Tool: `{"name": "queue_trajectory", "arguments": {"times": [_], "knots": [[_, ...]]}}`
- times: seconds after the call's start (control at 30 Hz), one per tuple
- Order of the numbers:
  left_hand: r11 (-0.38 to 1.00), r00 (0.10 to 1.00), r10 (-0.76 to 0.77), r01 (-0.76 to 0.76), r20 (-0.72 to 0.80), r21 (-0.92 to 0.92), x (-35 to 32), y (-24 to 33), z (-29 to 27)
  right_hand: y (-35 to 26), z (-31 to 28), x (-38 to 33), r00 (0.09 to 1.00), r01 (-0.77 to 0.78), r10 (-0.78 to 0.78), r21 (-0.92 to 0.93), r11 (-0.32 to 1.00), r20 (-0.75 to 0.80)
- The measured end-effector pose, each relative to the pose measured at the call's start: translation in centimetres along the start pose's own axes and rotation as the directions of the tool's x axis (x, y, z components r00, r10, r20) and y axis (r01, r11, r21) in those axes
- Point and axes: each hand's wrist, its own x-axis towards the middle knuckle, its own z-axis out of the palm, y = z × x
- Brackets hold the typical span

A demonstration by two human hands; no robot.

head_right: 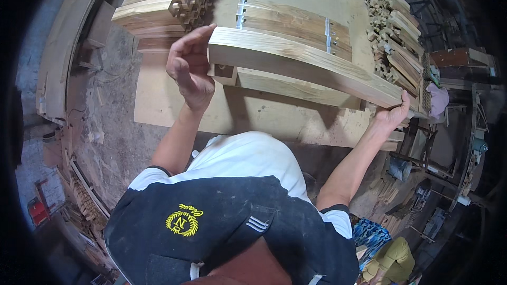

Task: Assembling and inspecting wooden furniture components at a workbench.

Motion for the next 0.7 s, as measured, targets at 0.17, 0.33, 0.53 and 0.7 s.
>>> {"name": "queue_trajectory", "arguments": {"times": [0.17, 0.33, 0.53, 0.7], "knots": [[0.902, 0.954, -0.299, 0.28, 0.005, 0.329, 2.5, 1.2, 1.3, -2.3, 1.2, -3.4, 0.992, 0.083, -0.084, 0.02, 0.996, 0.093], [0.896, 0.992, -0.122, 0.125, -0.036, 0.427, 1.2, -1.0, 0.7, -1.0, 1.8, -3.6, 0.986, 0.152, -0.162, -0.2, 0.968, -0.032], [0.865, 0.999, 0.047, -0.027, -0.026, 0.502, 0.2, -1.6, 0.1, -0.6, 1.9, -4.5, 0.977, 0.171, -0.156, -0.099, 0.98, 0.146], [0.769, 0.96, 0.191, -0.275, 0.204, 0.576, -0.4, -1.4, -0.7, -2.1, -0.9, -3.3, 0.953, 0.109, -0.05, -0.185, 0.977, 0.298]]}}
